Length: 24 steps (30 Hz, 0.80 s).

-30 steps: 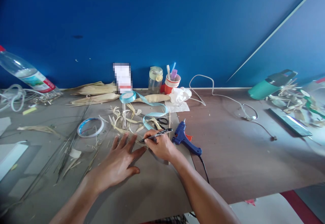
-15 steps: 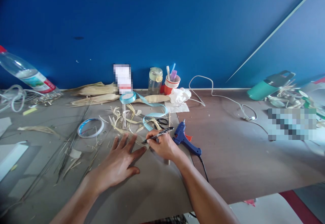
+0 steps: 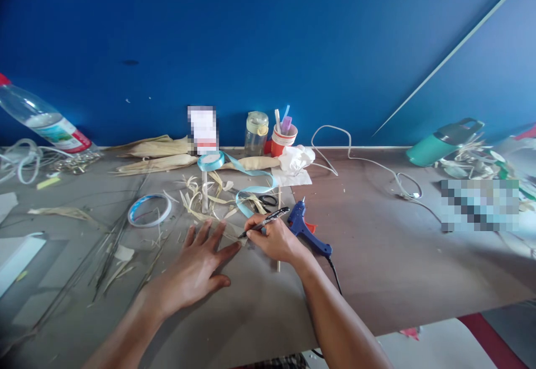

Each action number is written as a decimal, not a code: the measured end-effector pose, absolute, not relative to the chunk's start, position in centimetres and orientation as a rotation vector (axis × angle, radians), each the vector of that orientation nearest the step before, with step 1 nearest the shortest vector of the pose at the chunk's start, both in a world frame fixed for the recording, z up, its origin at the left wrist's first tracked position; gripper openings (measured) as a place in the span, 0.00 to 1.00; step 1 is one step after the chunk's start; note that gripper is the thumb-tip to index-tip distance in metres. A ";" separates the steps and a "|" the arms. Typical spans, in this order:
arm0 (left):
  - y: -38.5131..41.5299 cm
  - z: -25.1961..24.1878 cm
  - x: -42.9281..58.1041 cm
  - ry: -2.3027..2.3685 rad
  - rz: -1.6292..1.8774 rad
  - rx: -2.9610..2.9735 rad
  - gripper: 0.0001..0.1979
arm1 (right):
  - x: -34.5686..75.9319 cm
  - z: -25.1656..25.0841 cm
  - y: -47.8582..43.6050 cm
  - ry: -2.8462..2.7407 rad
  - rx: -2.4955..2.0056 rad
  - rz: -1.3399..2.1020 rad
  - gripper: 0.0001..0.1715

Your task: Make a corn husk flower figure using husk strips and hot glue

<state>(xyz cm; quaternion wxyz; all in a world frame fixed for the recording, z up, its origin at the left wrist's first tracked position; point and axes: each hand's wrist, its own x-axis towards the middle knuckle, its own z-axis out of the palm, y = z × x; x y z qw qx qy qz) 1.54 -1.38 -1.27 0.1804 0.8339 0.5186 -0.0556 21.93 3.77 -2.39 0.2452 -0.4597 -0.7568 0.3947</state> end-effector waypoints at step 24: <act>-1.4 -0.7 1.6 1.452 -0.161 2.341 0.33 | 23.5 -1.1 3.9 -2.140 -1.314 1.112 0.08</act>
